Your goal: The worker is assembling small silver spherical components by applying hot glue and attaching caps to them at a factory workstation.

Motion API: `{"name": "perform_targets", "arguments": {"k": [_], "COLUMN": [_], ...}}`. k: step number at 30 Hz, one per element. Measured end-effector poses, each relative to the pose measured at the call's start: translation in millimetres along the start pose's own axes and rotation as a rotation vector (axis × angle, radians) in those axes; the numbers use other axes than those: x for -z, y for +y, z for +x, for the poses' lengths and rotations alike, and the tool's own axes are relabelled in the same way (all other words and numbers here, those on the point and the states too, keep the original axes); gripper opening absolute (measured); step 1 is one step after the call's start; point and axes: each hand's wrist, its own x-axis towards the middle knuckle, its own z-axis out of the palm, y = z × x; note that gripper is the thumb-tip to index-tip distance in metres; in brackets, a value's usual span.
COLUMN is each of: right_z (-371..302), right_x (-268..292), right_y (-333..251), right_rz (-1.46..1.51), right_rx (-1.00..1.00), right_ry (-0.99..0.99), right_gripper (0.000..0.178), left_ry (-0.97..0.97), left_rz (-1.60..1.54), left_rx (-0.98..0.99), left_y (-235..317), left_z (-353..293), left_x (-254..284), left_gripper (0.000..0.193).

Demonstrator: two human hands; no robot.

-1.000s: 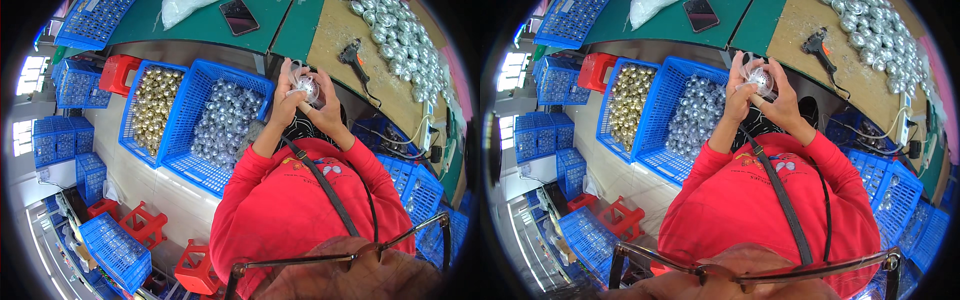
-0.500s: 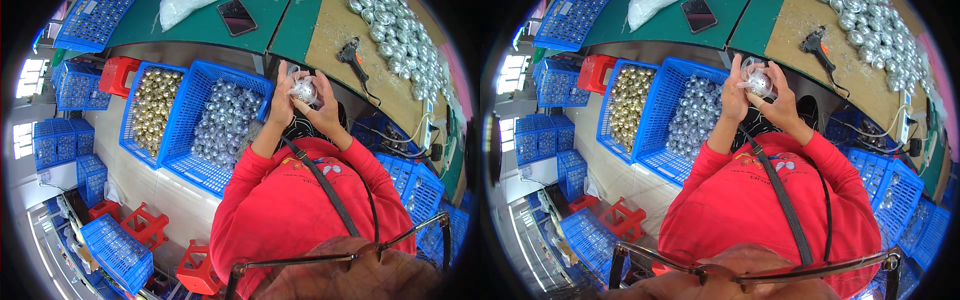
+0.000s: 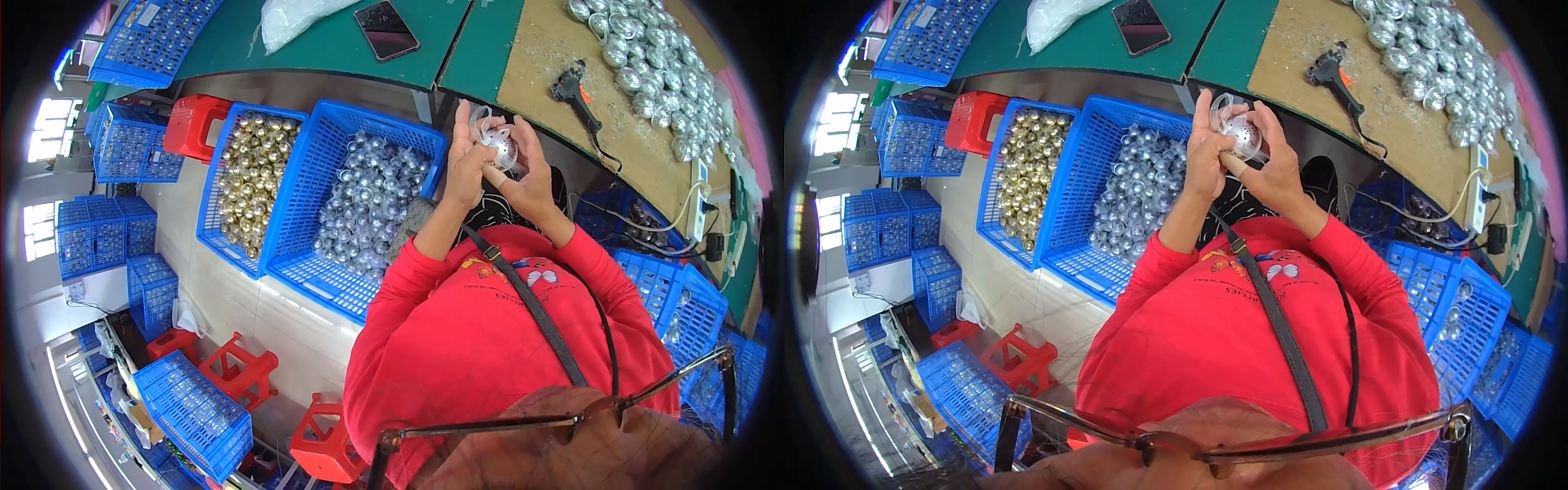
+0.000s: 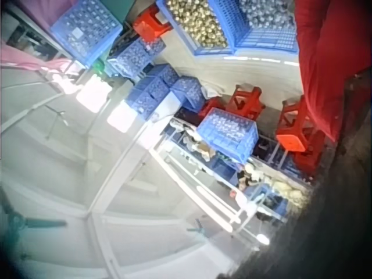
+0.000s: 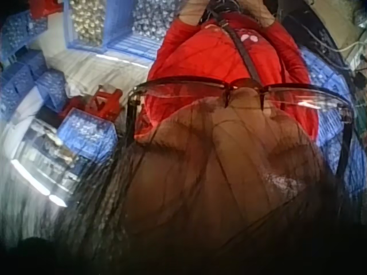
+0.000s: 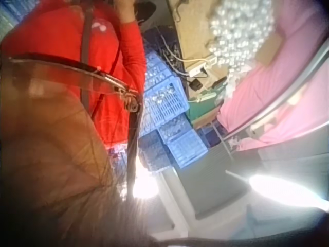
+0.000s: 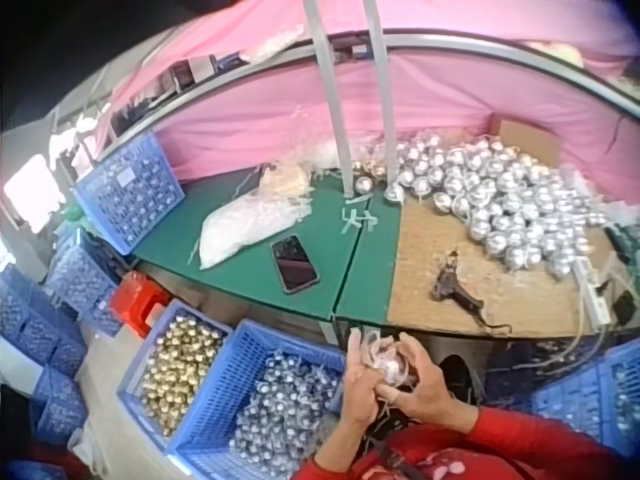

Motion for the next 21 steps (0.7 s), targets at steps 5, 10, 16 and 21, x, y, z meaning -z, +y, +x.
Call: {"name": "perform_targets", "arguments": {"k": [5, 10, 16, 21], "right_z": [-3, -4, -3, -1], "right_x": [-2, -1, -1, -1], "right_y": [3, 9, 7, 12], "right_rz": [0.003, 0.059, 0.076, 0.093], "right_rx": [-0.003, -0.043, -0.138, -0.15], "right_ry": [-0.005, 0.023, 0.026, -0.018], "right_gripper": [0.081, 0.082, 0.083, 0.083], "left_ry": [0.019, -0.074, -0.147, -0.157], "left_rz": [-0.021, -0.13, -0.076, -0.075], "left_rx": [-0.011, 0.051, 0.06, 0.073], "left_y": [-4, 2, -3, -3], "left_z": [0, -2, -4, -4], "left_x": [8, 7, 20, 26], "left_gripper": [0.075, 0.081, 0.079, 0.085]}}
